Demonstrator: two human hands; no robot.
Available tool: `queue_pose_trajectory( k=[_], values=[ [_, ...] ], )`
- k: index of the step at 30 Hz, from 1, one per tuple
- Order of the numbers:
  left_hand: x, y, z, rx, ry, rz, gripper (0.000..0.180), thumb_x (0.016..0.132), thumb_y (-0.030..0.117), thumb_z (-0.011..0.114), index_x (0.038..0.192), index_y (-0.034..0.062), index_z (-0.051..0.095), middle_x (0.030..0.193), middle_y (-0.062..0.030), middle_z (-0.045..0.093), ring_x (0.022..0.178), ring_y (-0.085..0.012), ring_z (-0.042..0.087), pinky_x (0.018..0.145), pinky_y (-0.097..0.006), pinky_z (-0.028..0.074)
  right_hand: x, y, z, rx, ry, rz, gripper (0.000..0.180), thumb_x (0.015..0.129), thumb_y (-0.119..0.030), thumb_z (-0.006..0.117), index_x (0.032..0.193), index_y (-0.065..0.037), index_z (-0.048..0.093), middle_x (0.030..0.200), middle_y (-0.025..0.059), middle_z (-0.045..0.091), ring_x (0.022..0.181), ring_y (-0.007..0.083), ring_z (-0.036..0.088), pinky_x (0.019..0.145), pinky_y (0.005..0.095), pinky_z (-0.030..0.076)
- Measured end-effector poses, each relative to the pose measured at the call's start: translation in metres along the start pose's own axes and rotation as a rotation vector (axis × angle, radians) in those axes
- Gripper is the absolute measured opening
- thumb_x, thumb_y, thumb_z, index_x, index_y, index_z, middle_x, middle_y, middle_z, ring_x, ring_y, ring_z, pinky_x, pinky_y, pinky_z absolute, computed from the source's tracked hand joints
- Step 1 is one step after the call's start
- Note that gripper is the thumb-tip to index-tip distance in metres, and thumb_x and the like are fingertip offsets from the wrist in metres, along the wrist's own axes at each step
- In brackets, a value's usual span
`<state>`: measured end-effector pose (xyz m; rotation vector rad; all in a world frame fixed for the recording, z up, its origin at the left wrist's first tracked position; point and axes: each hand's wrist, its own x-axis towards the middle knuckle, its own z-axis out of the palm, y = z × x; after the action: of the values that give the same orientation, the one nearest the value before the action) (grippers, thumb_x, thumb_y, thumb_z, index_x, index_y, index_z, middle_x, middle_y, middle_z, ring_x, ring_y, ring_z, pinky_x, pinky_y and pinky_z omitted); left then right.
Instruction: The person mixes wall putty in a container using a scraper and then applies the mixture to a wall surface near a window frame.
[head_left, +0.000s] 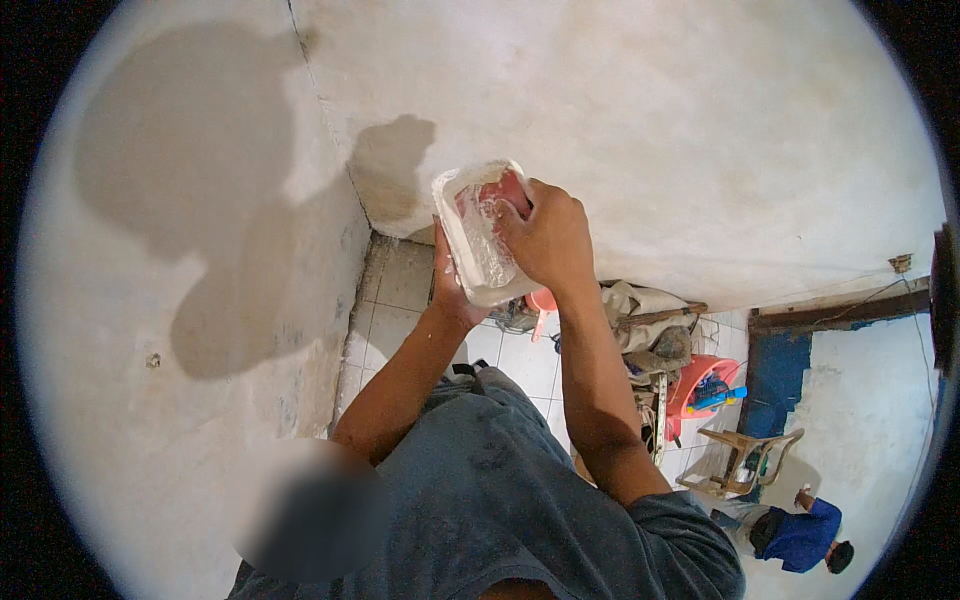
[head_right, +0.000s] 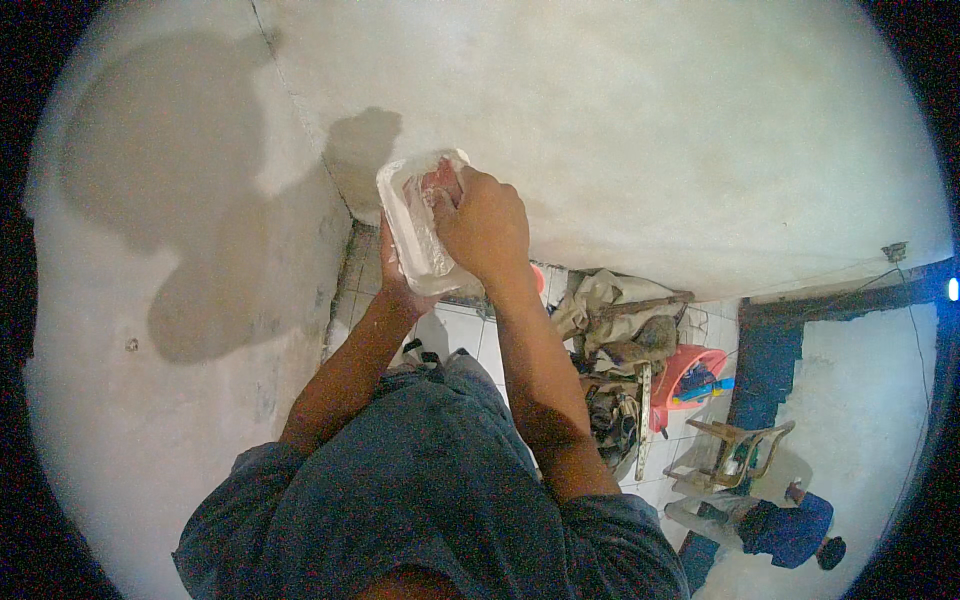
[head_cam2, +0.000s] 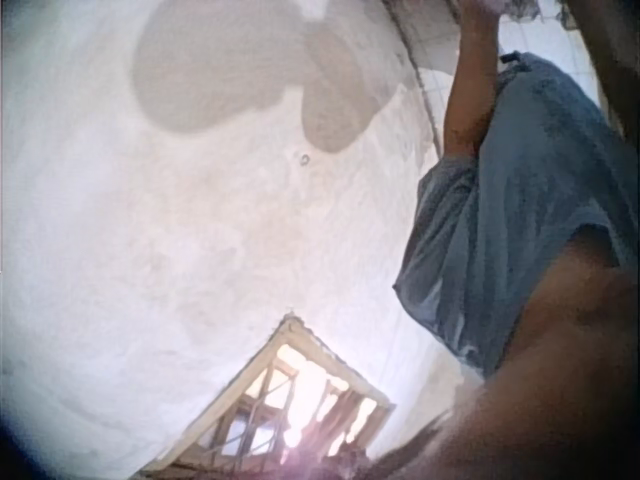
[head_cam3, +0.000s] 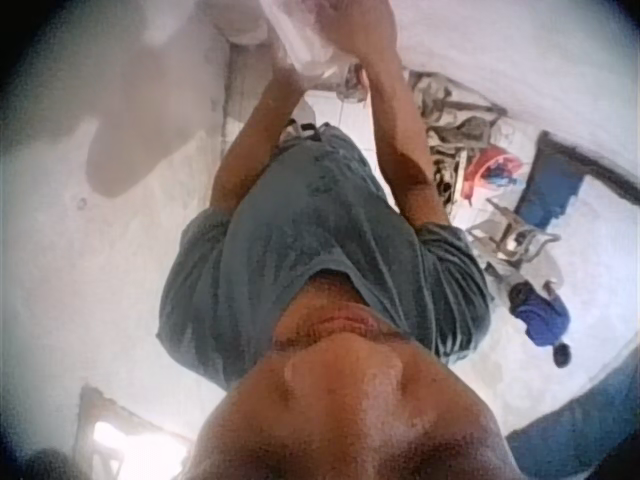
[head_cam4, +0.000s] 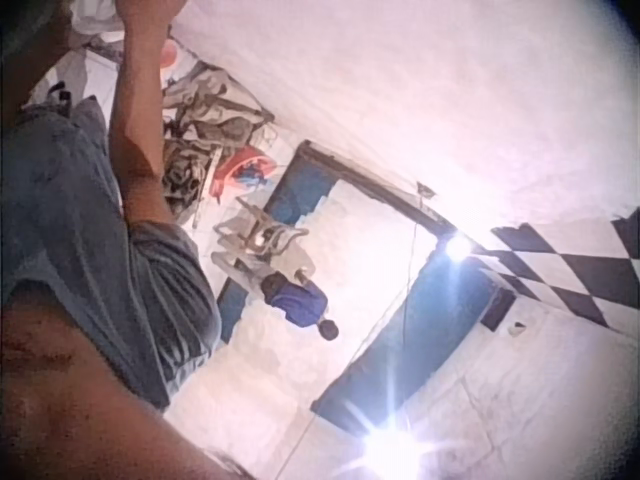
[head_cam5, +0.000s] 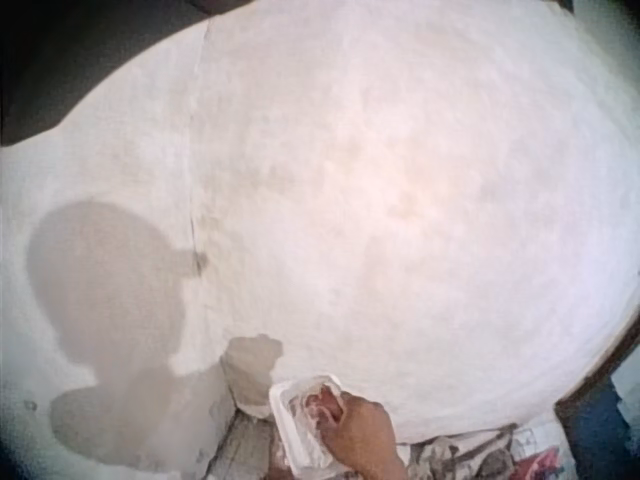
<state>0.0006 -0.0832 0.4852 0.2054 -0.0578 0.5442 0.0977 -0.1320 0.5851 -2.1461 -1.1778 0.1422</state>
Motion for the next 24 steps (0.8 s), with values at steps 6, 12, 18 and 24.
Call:
queue_pose_trajectory(
  k=[6, 12, 18, 24],
  values=[
    [-0.005, 0.002, -0.003, -0.025, 0.047, 0.015, 0.069, 0.097, 0.064, 0.034, 0.149, 0.0185, 0.034, 0.147, -0.0079, 0.044, 0.133, -0.0282, 0.045, 0.112, -0.050, 0.035, -0.001, 0.004, -0.006, 0.011, 0.024, 0.081, 0.027, 0.078, -0.022, 0.067, 0.077, 0.005, 0.061, 0.068, 0.0247, 0.060, 0.064, 0.0416, 0.060, 0.061, 0.0440, 0.047],
    [-0.005, 0.004, -0.011, -0.109, 0.010, -0.044, 0.078, 0.094, 0.072, 0.027, 0.151, 0.0201, 0.028, 0.150, -0.0074, 0.039, 0.135, -0.0289, 0.043, 0.110, -0.053, 0.039, 0.004, 0.018, -0.006, 0.008, 0.042, 0.074, 0.028, 0.079, -0.021, 0.067, 0.076, 0.006, 0.060, 0.065, 0.0234, 0.059, 0.062, 0.0402, 0.059, 0.059, 0.0427, 0.046],
    [0.002, 0.001, -0.003, -0.018, 0.048, -0.008, 0.077, 0.094, 0.072, 0.027, 0.150, 0.0200, 0.031, 0.149, -0.0074, 0.041, 0.134, -0.0286, 0.044, 0.110, -0.051, 0.039, 0.004, 0.003, -0.006, -0.046, -0.045, 0.053, 0.031, 0.083, -0.029, 0.066, 0.079, 0.002, 0.063, 0.076, 0.0281, 0.064, 0.076, 0.0470, 0.064, 0.069, 0.0512, 0.051],
    [-0.002, 0.002, -0.007, 0.012, 0.007, 0.007, 0.075, 0.095, 0.071, 0.026, 0.150, 0.0193, 0.031, 0.148, -0.0074, 0.042, 0.134, -0.0275, 0.045, 0.110, -0.049, 0.040, 0.003, 0.007, -0.006, -0.010, -0.030, 0.068, 0.028, 0.078, -0.023, 0.067, 0.076, 0.003, 0.059, 0.069, 0.0248, 0.060, 0.066, 0.0449, 0.059, 0.062, 0.0456, 0.047]
  ],
)
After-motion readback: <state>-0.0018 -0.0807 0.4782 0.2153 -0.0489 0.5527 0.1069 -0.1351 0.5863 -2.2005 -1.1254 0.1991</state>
